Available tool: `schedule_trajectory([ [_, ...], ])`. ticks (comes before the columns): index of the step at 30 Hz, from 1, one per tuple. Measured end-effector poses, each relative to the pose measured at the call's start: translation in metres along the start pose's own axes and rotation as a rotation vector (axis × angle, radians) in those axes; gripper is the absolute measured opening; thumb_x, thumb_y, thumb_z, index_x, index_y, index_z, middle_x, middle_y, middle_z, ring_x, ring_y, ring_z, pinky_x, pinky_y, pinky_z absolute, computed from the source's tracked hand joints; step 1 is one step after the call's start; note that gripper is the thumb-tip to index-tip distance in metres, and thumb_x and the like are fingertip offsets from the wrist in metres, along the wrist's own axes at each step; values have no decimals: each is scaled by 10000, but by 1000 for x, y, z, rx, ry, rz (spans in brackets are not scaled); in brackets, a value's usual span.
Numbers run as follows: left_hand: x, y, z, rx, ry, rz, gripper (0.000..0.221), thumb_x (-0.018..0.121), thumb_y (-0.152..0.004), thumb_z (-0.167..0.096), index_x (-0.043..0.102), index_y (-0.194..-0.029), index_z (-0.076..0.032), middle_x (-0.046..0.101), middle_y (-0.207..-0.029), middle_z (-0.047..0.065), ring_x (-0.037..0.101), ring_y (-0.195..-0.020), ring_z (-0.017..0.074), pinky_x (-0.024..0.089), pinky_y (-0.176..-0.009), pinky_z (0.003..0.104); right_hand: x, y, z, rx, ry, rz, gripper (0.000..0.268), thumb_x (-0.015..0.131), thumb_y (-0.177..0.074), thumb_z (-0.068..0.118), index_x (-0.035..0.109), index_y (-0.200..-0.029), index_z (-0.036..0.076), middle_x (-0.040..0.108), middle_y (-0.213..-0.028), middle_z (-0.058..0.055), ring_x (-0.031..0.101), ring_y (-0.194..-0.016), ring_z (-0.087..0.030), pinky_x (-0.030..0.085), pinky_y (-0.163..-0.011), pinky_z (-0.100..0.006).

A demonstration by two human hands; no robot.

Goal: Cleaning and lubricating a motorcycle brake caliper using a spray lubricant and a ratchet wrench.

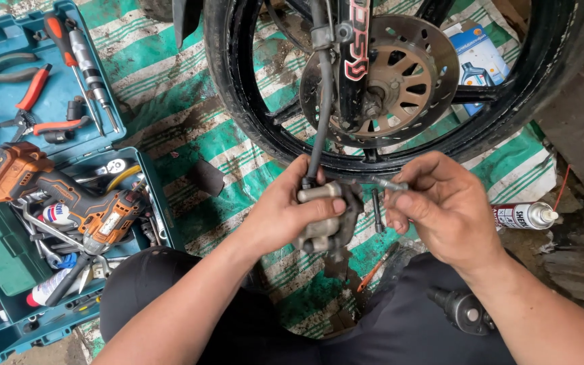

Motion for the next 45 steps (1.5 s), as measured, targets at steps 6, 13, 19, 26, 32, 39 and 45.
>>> schedule_trajectory([
  [6,2,-5,-15,143,176,342,906,917,-708,-108,473,-1494,-32,670,-1243,207,677,-1103,348,596,-921,470,-11,-6,-2,79,-176,-39,172,689,-1043,-17,609,-1196,-23,747,-891,-256,696,-552,-229,651,-601,-405],
  [13,9,-40,36,133,475,567,1316,1108,-519,-204,489,-1642,95,699,-1451,247,650,-1292,351,632,-1027,478,-17,-5,3,87,-333,16,234,651,-1029,-53,587,-1253,-33,707,-949,-296,703,-598,-253,671,-636,-475],
  [19,25,-37,32,190,433,476,1132,1123,-495,-186,620,-1477,67,740,-1229,224,707,-1123,342,666,-943,476,-23,-1,-2,47,-194,-67,208,669,-1022,-82,642,-1222,-29,743,-915,-270,672,-594,-221,648,-627,-441],
  [26,30,-17,4,145,171,236,1016,1084,-578,-396,637,-1406,-12,654,-1125,120,601,-1066,274,535,-886,358,-31,7,4,-27,173,-108,233,711,-957,-72,682,-1185,-113,744,-883,-266,740,-621,-247,654,-605,-382],
  [32,22,5,-8,56,-82,10,1113,1066,-502,-553,648,-1473,-204,779,-1294,141,744,-1281,401,572,-1111,521,-6,15,26,-99,526,-94,307,837,-881,-120,737,-1171,-107,705,-851,-178,696,-630,-182,626,-588,-336],
  [39,17,28,-36,473,-65,-103,1175,1043,-641,-209,458,-1650,-57,677,-1411,290,641,-1374,530,494,-1178,657,23,14,48,-293,773,-96,223,955,-828,43,839,-1018,33,799,-876,-120,765,-684,-206,649,-629,-337],
  [45,13,22,-31,537,32,-150,1163,1075,-588,-243,526,-1590,-29,732,-1337,239,701,-1321,449,520,-1175,606,30,14,58,-362,689,-87,205,895,-854,22,833,-1048,-2,803,-925,-150,740,-697,-206,654,-657,-326],
])
Point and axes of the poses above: each hand's wrist, its own y-axis away from the middle knuckle, its own x-axis out of the palm, z = x × y, the point moved 5 cm from there along -y, towards the middle knuckle
